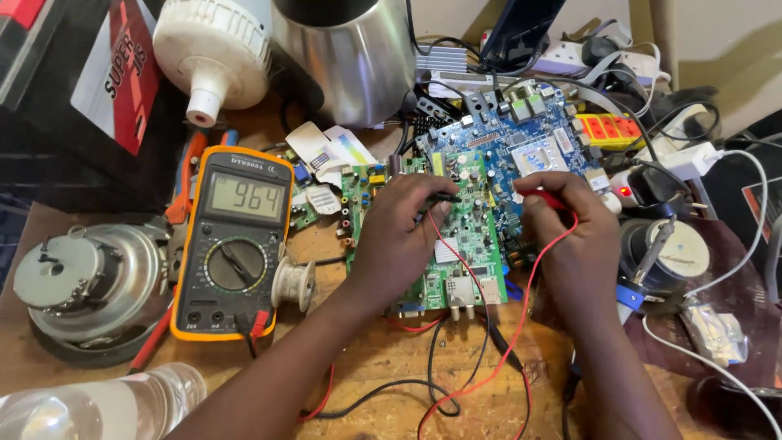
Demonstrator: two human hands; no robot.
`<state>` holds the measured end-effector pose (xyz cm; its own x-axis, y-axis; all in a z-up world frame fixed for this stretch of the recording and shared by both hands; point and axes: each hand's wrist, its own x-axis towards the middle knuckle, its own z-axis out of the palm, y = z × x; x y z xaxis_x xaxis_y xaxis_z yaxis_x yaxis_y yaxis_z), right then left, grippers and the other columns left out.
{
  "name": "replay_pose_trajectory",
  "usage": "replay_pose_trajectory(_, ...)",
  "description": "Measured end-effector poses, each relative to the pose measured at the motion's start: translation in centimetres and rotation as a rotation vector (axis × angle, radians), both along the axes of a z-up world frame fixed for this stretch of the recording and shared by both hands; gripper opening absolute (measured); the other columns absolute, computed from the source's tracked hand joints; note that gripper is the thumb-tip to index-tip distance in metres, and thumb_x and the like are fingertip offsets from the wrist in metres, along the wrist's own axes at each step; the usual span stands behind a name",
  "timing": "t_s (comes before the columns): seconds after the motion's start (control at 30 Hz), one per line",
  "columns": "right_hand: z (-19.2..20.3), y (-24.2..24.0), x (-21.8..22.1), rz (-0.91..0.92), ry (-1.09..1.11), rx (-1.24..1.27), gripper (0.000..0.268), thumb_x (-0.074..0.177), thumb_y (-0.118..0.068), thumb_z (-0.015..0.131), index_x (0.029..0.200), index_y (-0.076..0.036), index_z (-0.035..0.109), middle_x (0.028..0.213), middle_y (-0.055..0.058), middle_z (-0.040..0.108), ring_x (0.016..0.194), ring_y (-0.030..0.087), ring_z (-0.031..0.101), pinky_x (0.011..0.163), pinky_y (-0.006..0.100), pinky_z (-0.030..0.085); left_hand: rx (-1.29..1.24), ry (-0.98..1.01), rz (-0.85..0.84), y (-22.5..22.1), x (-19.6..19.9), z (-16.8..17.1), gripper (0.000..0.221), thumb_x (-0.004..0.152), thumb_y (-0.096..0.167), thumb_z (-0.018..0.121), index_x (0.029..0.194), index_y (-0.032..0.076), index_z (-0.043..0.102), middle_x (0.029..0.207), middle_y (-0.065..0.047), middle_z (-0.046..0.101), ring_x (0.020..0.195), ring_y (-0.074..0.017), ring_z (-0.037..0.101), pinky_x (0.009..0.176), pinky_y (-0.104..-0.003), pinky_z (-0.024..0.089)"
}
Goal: Using a digital multimeter to test various components and circuits on a green printed circuit board.
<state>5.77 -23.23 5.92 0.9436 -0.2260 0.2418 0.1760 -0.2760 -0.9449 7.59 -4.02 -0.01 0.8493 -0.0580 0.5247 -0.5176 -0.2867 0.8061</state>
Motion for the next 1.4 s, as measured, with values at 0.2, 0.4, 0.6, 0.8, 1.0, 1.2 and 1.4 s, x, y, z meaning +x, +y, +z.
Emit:
replay_pose_trajectory(0.2,0.0,-1.1,0.6,0.138,0.067,0.175,0.03,0.102,-0.005,0.07,0.132,-0.001,0.072,0.098,0.014,0.074,0.089,0.016,0.078,0.071,0.023,0.065,-0.098,0.008,-0.03,0.0,-0.5,0.5,0.021,0.109,0.006,0.058,0.123,0.01,0.072,0.107,-0.015,0.074,0.107,-0.0409,0.07,0.1,-0.053,0.054)
replay_pose_trajectory(0.4,-0.2,-1.0,0.2,0.098,0.059,0.063,0.014,0.102,-0.016,0.081,0.115,-0.009,0.081,0.086,0.009,0.069,0.079,0.009,0.067,0.067,0.022,0.057,-0.183,0.004,0.026,-0.4,-0.2,-0.4,0.017,0.109,0.012,0.061,0.123,0.014,0.071,0.112,-0.01,0.071,0.112,-0.0344,0.072,0.093,-0.046,0.061)
replay_pose_trajectory(0.6,-0.6,-0.5,0.0,0.161,-0.082,-0.166,0.021,0.097,0.002,0.08,0.116,-0.007,0.081,0.103,0.016,0.071,0.093,0.02,0.071,0.077,0.034,0.06,-0.194,-0.059,0.108,-0.4,-0.5,-0.1,0.016,0.105,0.009,0.062,0.117,0.014,0.072,0.11,-0.009,0.071,0.107,-0.0293,0.073,0.09,-0.042,0.062)
replay_pose_trajectory(0.8,-1.1,-0.1,-0.4,0.24,-0.108,-0.2,0.023,0.094,-0.006,0.085,0.116,-0.008,0.082,0.095,0.011,0.074,0.093,0.015,0.068,0.081,0.033,0.061,0.093,-0.183,0.123,0.8,-2.4,-1.2,0.016,0.097,0.007,0.074,0.111,0.014,0.077,0.1,-0.01,0.075,0.102,-0.0324,0.076,0.093,-0.045,0.061)
replay_pose_trajectory(1.0,-1.1,-0.8,0.0,0.266,-0.2,-0.519,0.023,0.087,-0.007,0.087,0.11,-0.011,0.086,0.096,0.017,0.073,0.097,0.036,0.073,0.081,0.046,0.061,0.045,-0.15,0.021,1.8,-3.4,-1.2,0.021,0.098,0.011,0.079,0.117,0.019,0.083,0.106,-0.009,0.077,0.112,-0.0334,0.074,0.101,-0.046,0.058)
replay_pose_trajectory(1.2,-0.4,-0.1,-0.2,0.226,-0.043,-0.482,0.024,0.084,-0.011,0.089,0.107,-0.016,0.086,0.093,0.011,0.077,0.086,0.026,0.075,0.08,0.041,0.062,0.086,-0.223,0.034,1.8,-2.9,-1.1,0.013,0.1,0.008,0.073,0.108,0.013,0.083,0.099,-0.009,0.077,0.103,-0.0349,0.074,0.094,-0.045,0.059)
replay_pose_trajectory(1.4,-0.7,-0.2,0.3,0.251,-0.056,-0.579,0.023,0.085,-0.011,0.089,0.108,-0.014,0.086,0.094,0.015,0.078,0.088,0.035,0.077,0.08,0.046,0.061,0.082,-0.229,0.059,1.3,-3.0,-1.3,0.013,0.101,0.005,0.072,0.106,0.011,0.082,0.102,-0.008,0.078,0.105,-0.0342,0.074,0.093,-0.044,0.06)
